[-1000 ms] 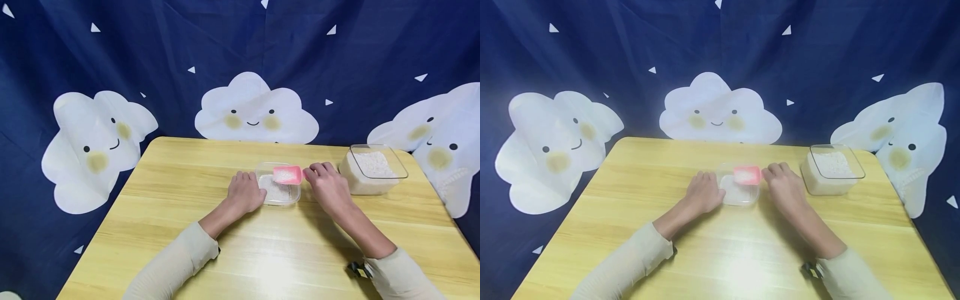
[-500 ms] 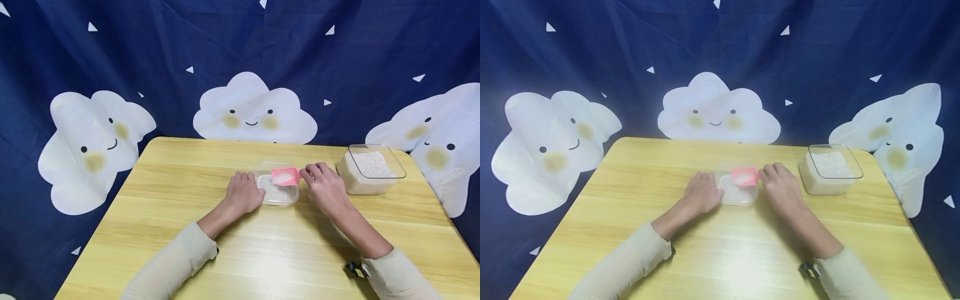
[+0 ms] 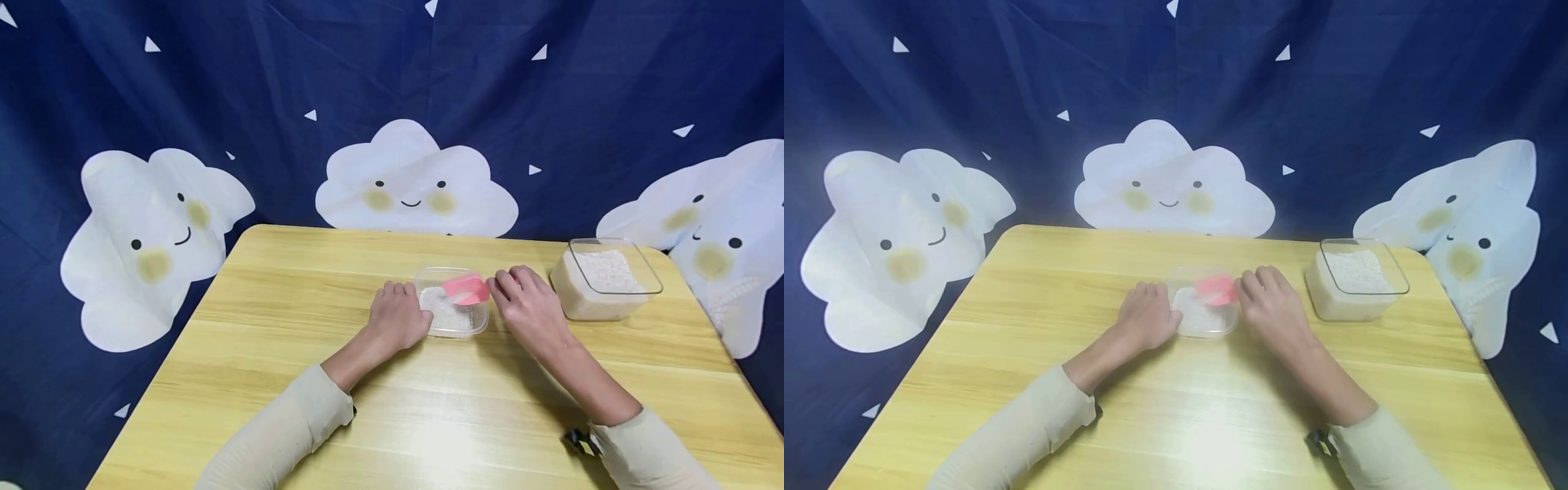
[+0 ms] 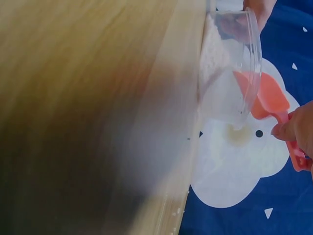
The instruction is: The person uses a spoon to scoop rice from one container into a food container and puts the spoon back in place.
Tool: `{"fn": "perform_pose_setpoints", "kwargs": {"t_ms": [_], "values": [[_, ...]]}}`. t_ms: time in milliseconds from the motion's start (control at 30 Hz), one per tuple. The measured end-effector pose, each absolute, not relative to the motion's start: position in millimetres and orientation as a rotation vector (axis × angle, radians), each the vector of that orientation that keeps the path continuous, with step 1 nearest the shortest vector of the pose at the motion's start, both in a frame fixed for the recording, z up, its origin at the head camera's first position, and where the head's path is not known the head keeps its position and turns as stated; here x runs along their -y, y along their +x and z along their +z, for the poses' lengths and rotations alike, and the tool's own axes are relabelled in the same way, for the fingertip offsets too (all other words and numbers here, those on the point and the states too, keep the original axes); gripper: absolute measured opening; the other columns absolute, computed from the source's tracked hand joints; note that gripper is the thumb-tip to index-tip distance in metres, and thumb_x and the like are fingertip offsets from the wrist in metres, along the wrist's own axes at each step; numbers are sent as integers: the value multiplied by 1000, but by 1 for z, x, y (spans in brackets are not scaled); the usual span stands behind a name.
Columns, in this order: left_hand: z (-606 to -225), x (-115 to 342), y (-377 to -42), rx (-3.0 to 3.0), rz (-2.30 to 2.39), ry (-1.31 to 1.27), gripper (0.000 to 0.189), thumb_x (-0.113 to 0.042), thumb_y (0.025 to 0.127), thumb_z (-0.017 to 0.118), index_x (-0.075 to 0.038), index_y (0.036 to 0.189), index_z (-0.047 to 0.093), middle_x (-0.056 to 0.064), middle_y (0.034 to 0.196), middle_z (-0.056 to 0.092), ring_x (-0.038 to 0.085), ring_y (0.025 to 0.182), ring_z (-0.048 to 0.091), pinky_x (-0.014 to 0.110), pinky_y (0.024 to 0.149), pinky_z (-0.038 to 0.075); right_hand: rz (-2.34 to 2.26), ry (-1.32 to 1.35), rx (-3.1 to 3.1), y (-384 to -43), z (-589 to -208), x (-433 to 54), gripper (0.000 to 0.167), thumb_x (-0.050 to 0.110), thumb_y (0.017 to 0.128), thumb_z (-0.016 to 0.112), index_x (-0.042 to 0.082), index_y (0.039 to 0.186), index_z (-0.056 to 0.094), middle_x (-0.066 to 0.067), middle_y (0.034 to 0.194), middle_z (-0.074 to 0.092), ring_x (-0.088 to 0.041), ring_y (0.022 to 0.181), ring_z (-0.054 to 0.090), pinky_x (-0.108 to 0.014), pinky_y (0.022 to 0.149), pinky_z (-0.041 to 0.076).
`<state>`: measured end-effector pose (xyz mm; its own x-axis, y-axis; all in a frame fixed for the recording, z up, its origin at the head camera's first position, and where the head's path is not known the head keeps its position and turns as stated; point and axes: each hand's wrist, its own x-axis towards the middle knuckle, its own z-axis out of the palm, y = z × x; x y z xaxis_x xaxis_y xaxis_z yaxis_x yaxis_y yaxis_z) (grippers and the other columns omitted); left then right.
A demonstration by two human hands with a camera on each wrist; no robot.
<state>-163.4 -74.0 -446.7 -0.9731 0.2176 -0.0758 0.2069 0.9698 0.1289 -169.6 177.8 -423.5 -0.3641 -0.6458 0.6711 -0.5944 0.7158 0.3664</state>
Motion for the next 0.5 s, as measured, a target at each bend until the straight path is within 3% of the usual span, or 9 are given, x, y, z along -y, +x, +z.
{"fn": "perform_pose_setpoints", "kwargs": {"t_ms": [267,500], "values": [[-448,75,-162,-3036,189,320,38,-39,99,43,-2,105,50,12,97,54,27,93,44,37,88,40,-98,982,1994,-168,-418,-176,37,-1,103,36,-9,102,71,-21,95,63,-39,89,61,-50,91,57],[-448,75,-162,-3039,195,313,38,-39,98,42,-2,104,51,12,97,54,27,94,45,37,88,40,-114,945,2011,-165,-415,-179,38,0,104,35,-8,103,72,-20,95,64,-39,89,61,-49,88,57]]}}
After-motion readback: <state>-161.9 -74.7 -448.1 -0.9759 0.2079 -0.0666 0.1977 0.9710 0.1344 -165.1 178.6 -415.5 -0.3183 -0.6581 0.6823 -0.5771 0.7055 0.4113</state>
